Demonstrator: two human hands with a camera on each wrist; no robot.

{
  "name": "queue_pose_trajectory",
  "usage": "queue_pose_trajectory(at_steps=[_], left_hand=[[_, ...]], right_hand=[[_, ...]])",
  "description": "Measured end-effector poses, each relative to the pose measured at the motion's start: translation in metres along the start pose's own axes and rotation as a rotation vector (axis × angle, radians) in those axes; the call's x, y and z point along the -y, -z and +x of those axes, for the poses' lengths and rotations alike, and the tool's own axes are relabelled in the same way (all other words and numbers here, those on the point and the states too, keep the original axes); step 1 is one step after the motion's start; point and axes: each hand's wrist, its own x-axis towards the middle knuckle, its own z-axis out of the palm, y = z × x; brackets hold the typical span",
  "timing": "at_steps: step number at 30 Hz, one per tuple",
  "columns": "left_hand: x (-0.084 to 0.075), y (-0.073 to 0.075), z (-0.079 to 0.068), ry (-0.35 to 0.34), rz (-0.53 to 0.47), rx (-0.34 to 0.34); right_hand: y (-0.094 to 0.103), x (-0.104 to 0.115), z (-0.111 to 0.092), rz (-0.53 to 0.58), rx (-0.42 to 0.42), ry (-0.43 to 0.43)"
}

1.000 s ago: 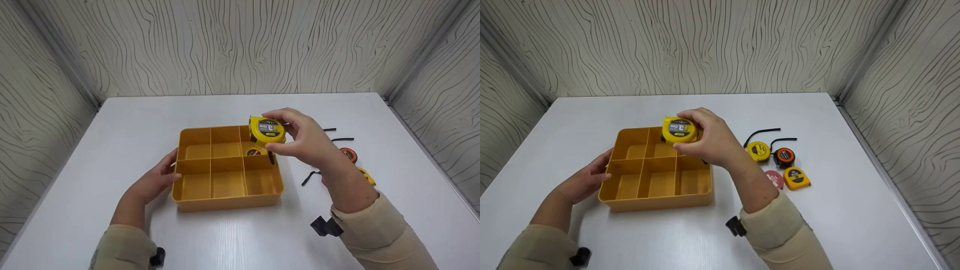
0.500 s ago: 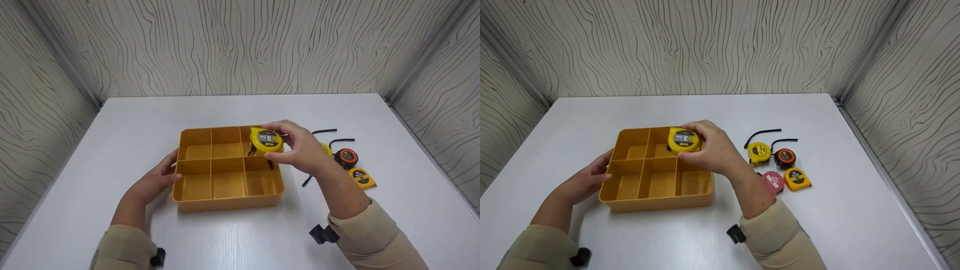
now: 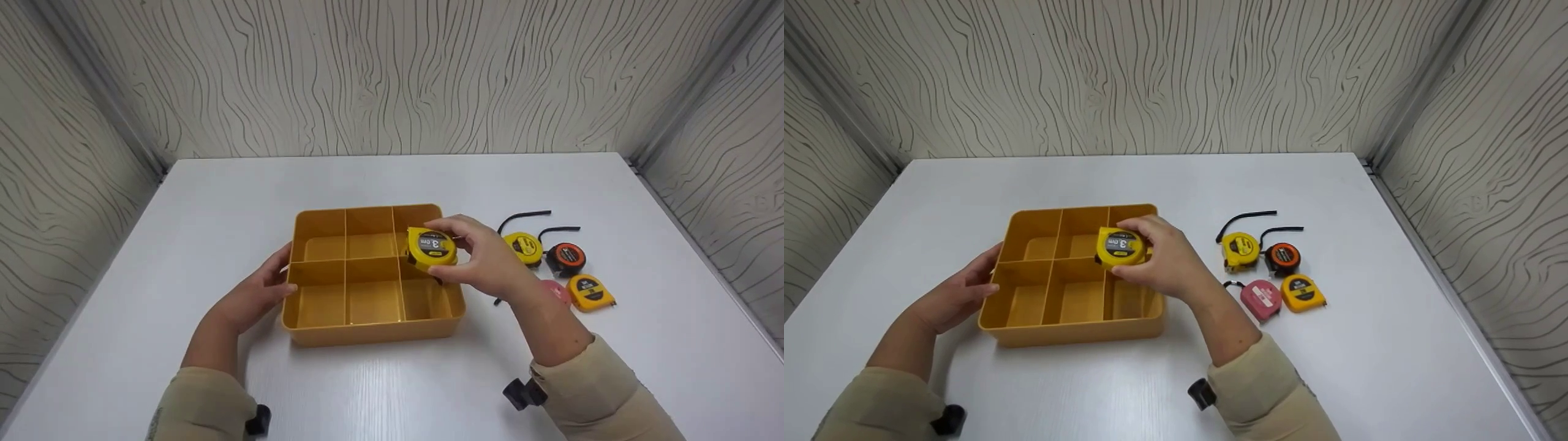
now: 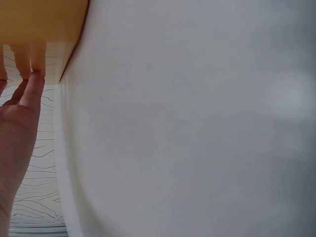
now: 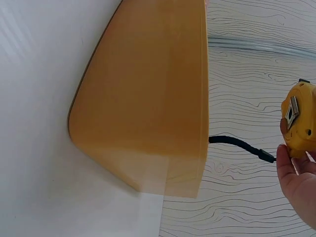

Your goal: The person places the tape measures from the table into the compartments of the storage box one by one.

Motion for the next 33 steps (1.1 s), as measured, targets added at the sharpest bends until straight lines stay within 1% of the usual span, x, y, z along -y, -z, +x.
queue_pose_trajectory(at_steps=[6, 9, 17, 22, 30, 33], left_hand=[[-0.001, 0.0, 0.0, 0.006, 0.005, -0.006], [-0.001, -0.001, -0.001, -0.001, -0.004, -0.004], [-0.001, -0.001, 0.0, -0.004, -0.003, -0.004], [0.0, -0.001, 0.001, -0.003, 0.004, -0.003], [0.001, 0.0, 0.0, -0.074, -0.057, 0.043], [0.001, 0.0, 0.001, -0.067, -0.056, 0.036]], right_hand=[[-0.002, -0.005, -0.001, -0.024, 0.01, -0.009], [-0.003, -0.009, -0.001, -0.029, 0.014, -0.016], [-0.01, -0.022, -0.002, -0.06, 0.02, -0.07], [-0.015, -0.027, -0.006, -0.074, 0.029, -0.077], [-0.02, -0.035, -0.009, -0.106, 0.03, -0.032], [-0.022, -0.04, -0.009, -0.113, 0.033, -0.045]])
